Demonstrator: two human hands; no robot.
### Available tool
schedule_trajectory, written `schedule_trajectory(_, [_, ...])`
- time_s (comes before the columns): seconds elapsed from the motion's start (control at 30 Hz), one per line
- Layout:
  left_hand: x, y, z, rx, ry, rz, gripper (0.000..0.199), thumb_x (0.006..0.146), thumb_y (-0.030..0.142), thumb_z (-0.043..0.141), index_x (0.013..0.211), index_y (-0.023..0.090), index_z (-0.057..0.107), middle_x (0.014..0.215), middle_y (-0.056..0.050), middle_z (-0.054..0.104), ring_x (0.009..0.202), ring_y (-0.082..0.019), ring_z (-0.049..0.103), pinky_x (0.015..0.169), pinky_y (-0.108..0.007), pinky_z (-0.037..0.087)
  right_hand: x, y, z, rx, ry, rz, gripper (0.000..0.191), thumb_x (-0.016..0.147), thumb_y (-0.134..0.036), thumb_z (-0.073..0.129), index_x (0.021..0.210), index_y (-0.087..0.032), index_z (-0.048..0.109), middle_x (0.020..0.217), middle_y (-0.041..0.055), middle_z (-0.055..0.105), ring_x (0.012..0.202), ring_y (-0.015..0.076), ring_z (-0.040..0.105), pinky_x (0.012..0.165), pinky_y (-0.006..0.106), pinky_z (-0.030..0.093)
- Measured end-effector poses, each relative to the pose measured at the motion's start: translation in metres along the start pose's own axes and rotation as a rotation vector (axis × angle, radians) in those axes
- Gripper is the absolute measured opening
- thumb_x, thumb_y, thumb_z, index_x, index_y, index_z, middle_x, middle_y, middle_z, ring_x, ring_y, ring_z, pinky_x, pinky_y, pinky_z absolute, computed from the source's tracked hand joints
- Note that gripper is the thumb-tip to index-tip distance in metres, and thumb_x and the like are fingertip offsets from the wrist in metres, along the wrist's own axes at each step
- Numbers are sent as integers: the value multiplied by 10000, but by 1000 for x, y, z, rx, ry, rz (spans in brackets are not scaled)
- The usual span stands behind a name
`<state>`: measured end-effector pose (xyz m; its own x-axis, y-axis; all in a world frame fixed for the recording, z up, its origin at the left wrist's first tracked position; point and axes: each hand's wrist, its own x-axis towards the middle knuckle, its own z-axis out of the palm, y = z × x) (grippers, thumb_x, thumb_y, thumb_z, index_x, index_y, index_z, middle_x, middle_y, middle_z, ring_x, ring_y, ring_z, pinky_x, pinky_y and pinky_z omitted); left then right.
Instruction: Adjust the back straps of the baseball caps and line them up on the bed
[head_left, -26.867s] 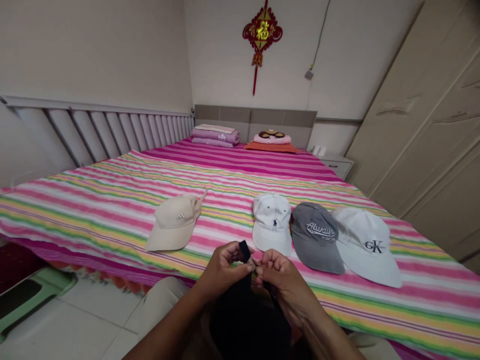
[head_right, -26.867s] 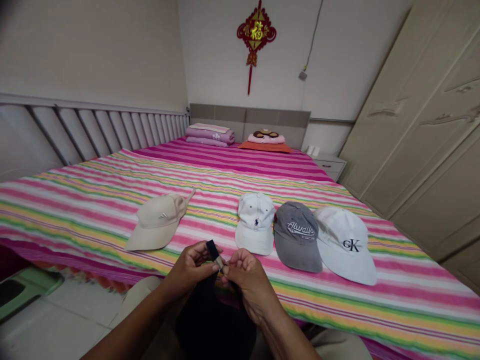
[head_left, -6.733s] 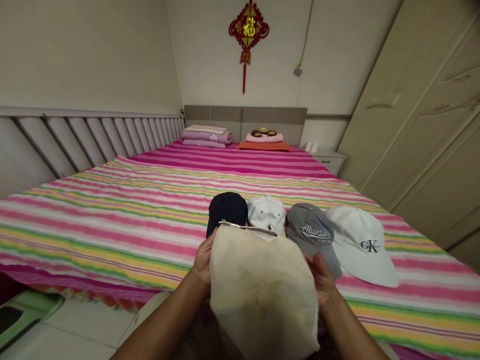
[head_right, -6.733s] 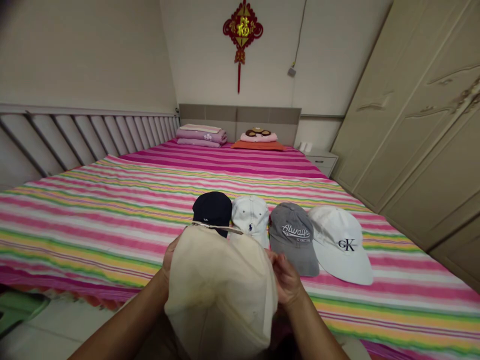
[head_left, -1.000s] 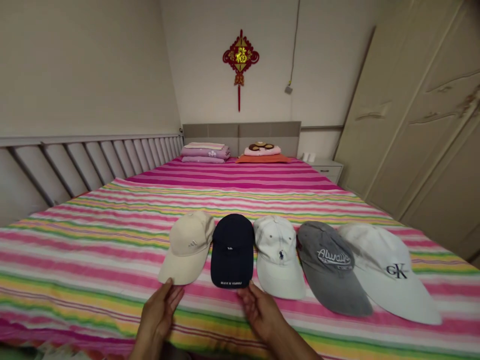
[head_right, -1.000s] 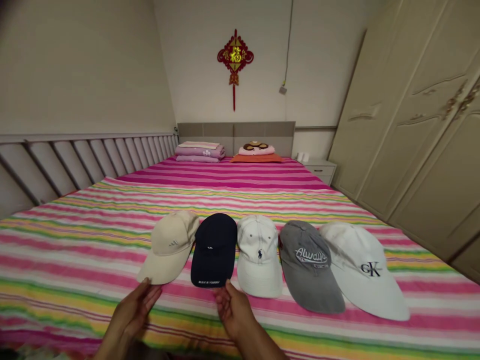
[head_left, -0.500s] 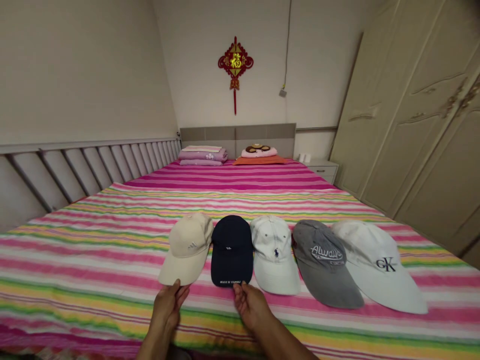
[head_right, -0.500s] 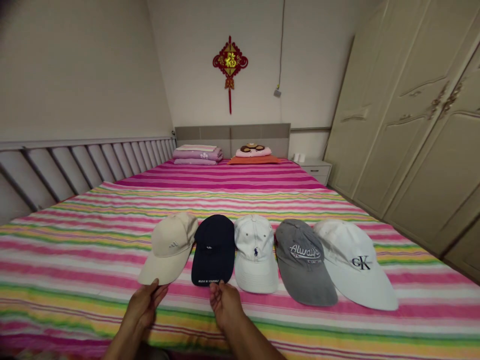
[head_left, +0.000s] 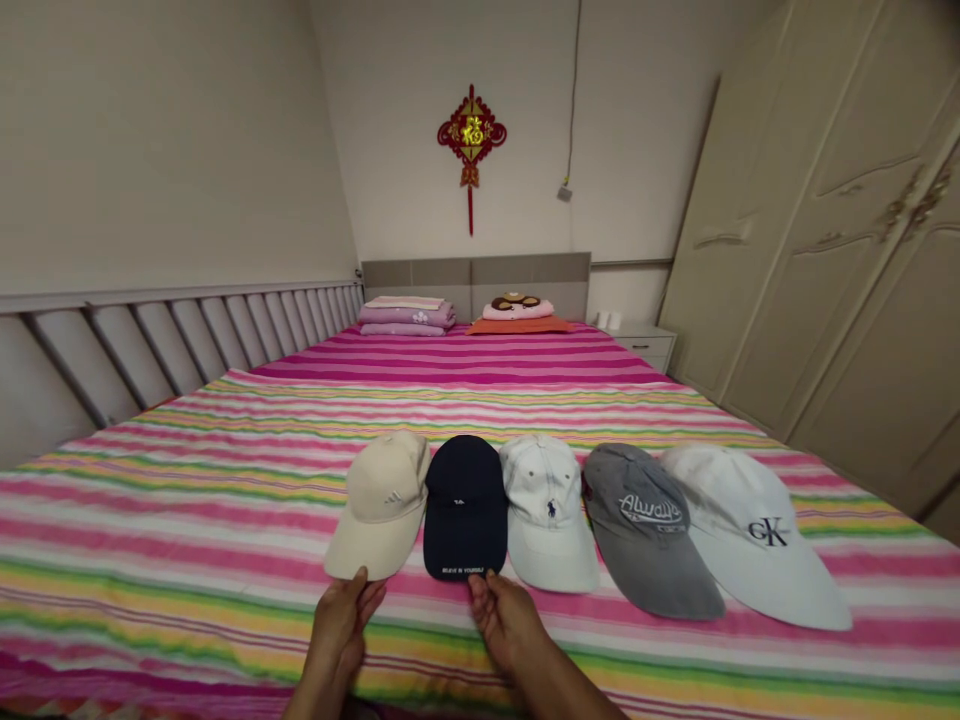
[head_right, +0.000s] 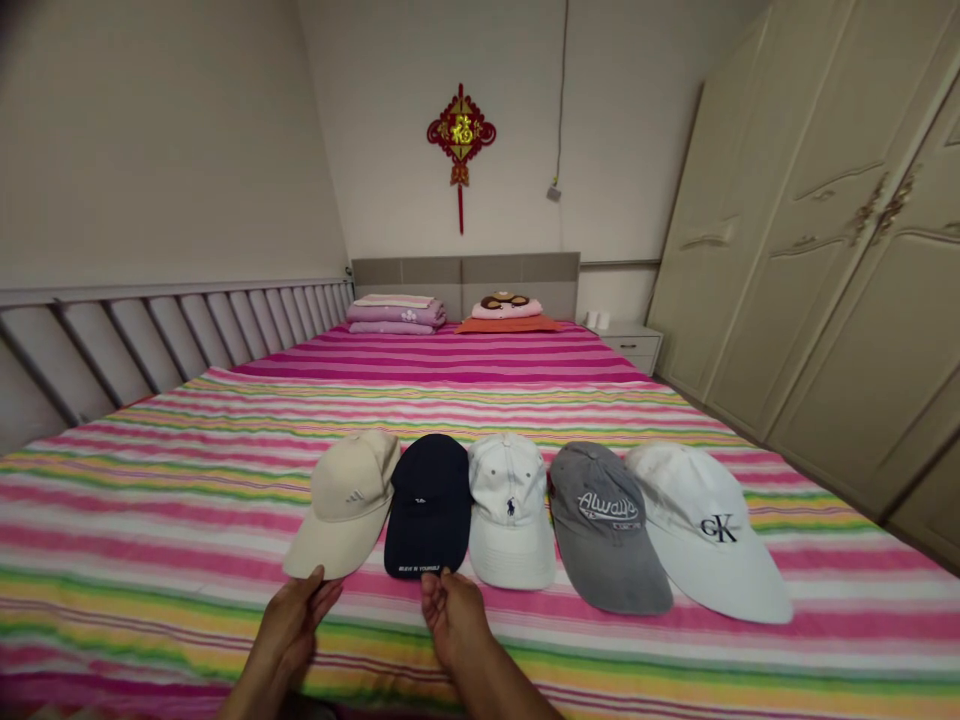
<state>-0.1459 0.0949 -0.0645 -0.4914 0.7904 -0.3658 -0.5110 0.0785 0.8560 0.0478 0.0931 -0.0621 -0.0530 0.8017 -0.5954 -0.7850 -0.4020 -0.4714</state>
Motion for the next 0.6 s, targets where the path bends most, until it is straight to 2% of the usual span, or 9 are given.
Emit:
schedule_trajectory(0.23, [-3, -3, -4, 1, -23, -9, 170, 749, 29, 512, 881, 133, 541, 734, -42, 651, 598, -126, 637, 587, -246, 525, -6, -1, -14, -80, -109, -35, 156, 643, -179, 627, 578, -152, 488, 436, -8, 571, 387, 68, 501, 394, 149, 394])
schedule_trajectory(0.4, [-11, -9, -5, -13, 2, -13, 84, 744, 48, 528, 742, 131, 528, 725, -35, 641, 675, -130, 642, 614, -236, 520, -17, -4, -32, -179, -179, -47, 311, 510, -284, 731, 671, -148, 503, 469, -2, 596, 370, 62, 492, 354, 137, 339])
schedule_trajectory(0.6, [-32, -35, -19, 51, 31, -74, 192, 699, 65, 559, 859, 170, 552, 746, -44, 672, 715, -153, 646, 597, -227, 501, -23, -3, -57, -281, -194, -71, 426, 426, -395, 761, 631, -160, 469, 408, 15, 581, 287, 96, 468, 298, 169, 311])
